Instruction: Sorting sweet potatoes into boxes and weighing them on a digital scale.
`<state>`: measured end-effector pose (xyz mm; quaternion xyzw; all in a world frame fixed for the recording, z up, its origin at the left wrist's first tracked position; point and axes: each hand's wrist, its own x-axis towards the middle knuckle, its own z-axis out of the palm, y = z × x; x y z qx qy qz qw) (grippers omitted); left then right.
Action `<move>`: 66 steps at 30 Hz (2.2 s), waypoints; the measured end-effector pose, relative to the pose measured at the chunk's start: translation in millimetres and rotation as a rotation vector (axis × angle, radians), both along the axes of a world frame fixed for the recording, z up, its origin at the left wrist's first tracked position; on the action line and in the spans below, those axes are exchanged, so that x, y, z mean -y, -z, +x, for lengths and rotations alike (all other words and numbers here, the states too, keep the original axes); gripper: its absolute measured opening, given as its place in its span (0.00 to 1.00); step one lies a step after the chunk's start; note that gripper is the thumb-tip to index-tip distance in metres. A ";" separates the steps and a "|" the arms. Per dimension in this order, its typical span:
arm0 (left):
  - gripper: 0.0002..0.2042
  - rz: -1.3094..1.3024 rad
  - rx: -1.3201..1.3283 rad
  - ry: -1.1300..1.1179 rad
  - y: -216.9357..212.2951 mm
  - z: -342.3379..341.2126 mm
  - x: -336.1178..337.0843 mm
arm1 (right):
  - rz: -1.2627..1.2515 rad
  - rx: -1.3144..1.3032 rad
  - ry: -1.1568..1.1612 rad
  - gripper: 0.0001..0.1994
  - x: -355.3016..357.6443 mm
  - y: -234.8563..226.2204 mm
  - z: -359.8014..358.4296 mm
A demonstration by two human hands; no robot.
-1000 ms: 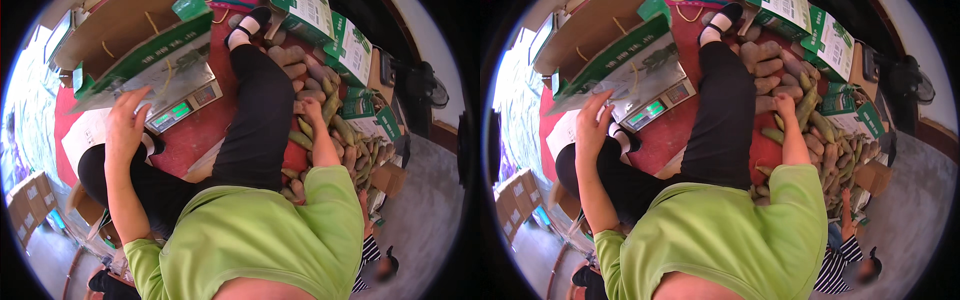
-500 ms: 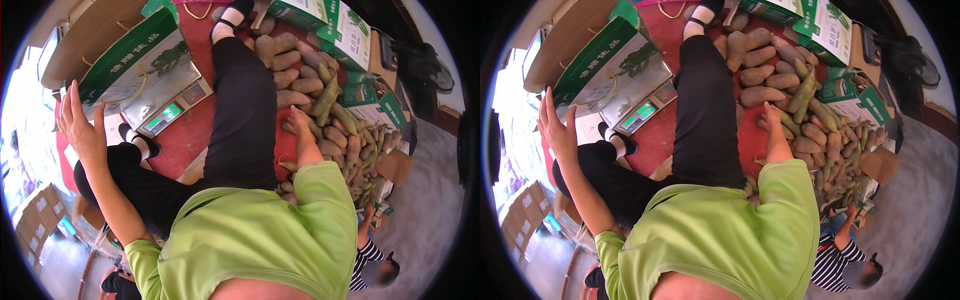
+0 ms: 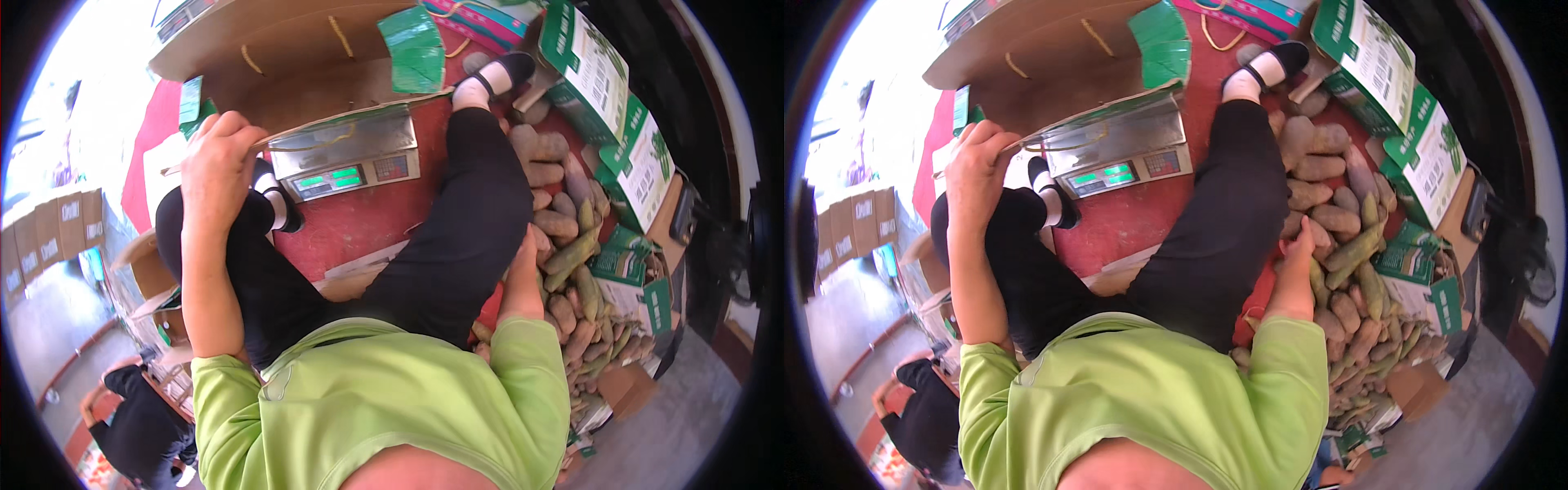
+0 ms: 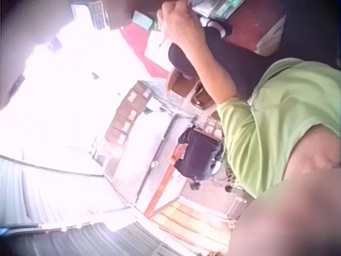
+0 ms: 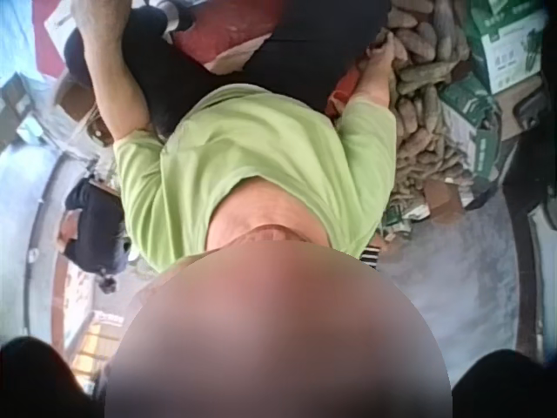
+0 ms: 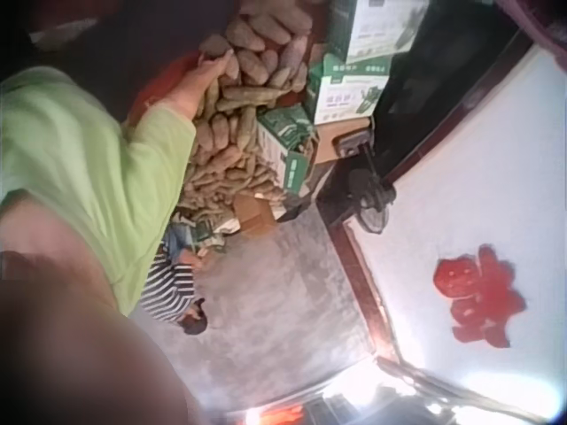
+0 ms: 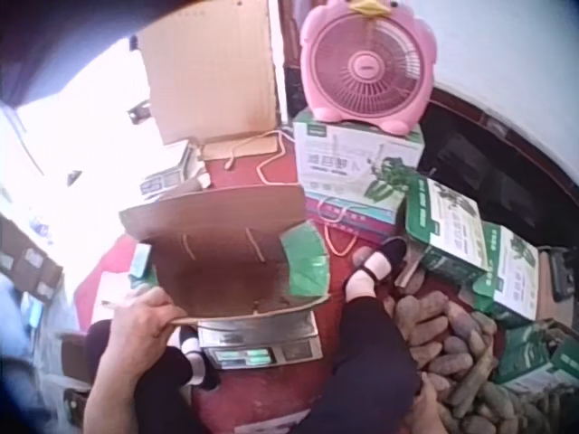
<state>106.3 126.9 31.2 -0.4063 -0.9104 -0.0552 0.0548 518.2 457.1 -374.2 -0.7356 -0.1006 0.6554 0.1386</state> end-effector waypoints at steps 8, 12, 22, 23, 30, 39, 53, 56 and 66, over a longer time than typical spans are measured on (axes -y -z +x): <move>0.02 0.078 0.022 0.121 4.2 -1.3 3.5 | 0.800 0.087 -0.338 0.27 15.2 -59.1 -10.0; 0.03 0.071 0.024 0.114 1.8 1.7 13.3 | 0.926 0.082 -0.599 0.29 -7.8 -124.7 -50.8; 0.02 0.085 0.019 0.135 3.3 -1.5 20.6 | 1.387 -0.484 -0.773 0.32 0.1 -390.4 -210.1; 0.02 0.087 0.029 0.136 4.5 -3.4 21.7 | 1.409 -0.556 -0.816 0.31 10.2 -409.4 -228.5; 0.02 0.074 0.038 0.100 7.7 -4.7 23.7 | 1.316 -0.722 -1.489 0.28 77.3 -444.3 -351.7; 0.03 -0.001 0.102 0.049 6.4 -3.5 22.2 | 1.390 -0.021 -2.614 0.30 117.0 -371.6 -429.3; 0.05 0.038 0.165 0.024 2.5 -0.1 16.2 | 1.280 -0.265 -1.229 0.17 -28.5 -359.7 -244.1; 0.05 0.063 0.187 0.018 -0.5 1.6 11.0 | 1.333 -0.023 -1.034 0.16 -61.0 -258.8 -149.2; 0.06 0.130 0.241 -0.010 14.8 -5.7 11.4 | 0.302 0.552 -1.191 0.19 80.9 -40.3 104.3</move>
